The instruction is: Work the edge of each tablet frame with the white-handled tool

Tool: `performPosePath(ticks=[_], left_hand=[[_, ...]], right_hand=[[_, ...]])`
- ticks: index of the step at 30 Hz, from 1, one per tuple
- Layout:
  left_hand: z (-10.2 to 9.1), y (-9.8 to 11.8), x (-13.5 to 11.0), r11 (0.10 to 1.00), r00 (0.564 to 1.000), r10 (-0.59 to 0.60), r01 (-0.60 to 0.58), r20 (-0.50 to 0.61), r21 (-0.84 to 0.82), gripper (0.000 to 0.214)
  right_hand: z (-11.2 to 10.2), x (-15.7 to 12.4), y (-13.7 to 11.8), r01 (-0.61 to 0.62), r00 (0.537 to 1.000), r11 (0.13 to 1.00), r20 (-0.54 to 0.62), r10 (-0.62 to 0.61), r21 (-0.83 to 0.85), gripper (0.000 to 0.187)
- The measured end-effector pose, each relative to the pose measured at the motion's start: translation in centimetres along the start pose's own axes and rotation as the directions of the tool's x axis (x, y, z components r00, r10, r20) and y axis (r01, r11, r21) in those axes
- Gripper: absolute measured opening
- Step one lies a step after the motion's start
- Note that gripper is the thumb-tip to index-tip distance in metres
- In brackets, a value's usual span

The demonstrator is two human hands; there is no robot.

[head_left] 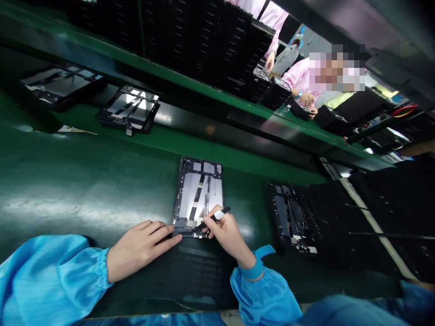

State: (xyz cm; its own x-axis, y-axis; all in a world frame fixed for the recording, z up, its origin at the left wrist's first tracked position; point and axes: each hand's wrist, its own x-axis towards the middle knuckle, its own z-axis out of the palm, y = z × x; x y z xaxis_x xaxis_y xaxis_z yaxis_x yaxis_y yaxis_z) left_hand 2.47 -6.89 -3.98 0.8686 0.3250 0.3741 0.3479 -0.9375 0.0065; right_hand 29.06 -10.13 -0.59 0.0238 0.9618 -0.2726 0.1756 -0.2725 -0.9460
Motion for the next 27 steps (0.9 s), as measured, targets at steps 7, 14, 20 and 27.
performPosePath(ticks=[7,14,20,27], left_hand=[[-0.2,-0.2,0.2,0.998,1.0,-0.012,0.012,0.0,-0.061,0.041],[0.2,-0.2,0.3,0.998,0.998,-0.015,0.011,-0.061,-0.059,0.038],[1.0,0.2,0.1,1.0,1.0,-0.013,0.013,-0.021,0.005,0.049],[1.4,0.2,-0.5,0.999,1.0,-0.009,0.008,0.019,0.051,0.053]], right_hand=[[0.0,-0.7,0.8,0.034,0.999,0.999,-0.008,-0.034,-0.019,0.026],[0.1,-0.5,0.8,0.03,0.999,0.997,-0.025,-0.028,0.065,0.029],[0.2,-0.5,1.1,0.025,0.999,0.998,-0.03,-0.024,0.057,0.031],[0.3,-0.4,0.9,0.03,0.999,0.998,-0.019,-0.029,0.05,0.029]])
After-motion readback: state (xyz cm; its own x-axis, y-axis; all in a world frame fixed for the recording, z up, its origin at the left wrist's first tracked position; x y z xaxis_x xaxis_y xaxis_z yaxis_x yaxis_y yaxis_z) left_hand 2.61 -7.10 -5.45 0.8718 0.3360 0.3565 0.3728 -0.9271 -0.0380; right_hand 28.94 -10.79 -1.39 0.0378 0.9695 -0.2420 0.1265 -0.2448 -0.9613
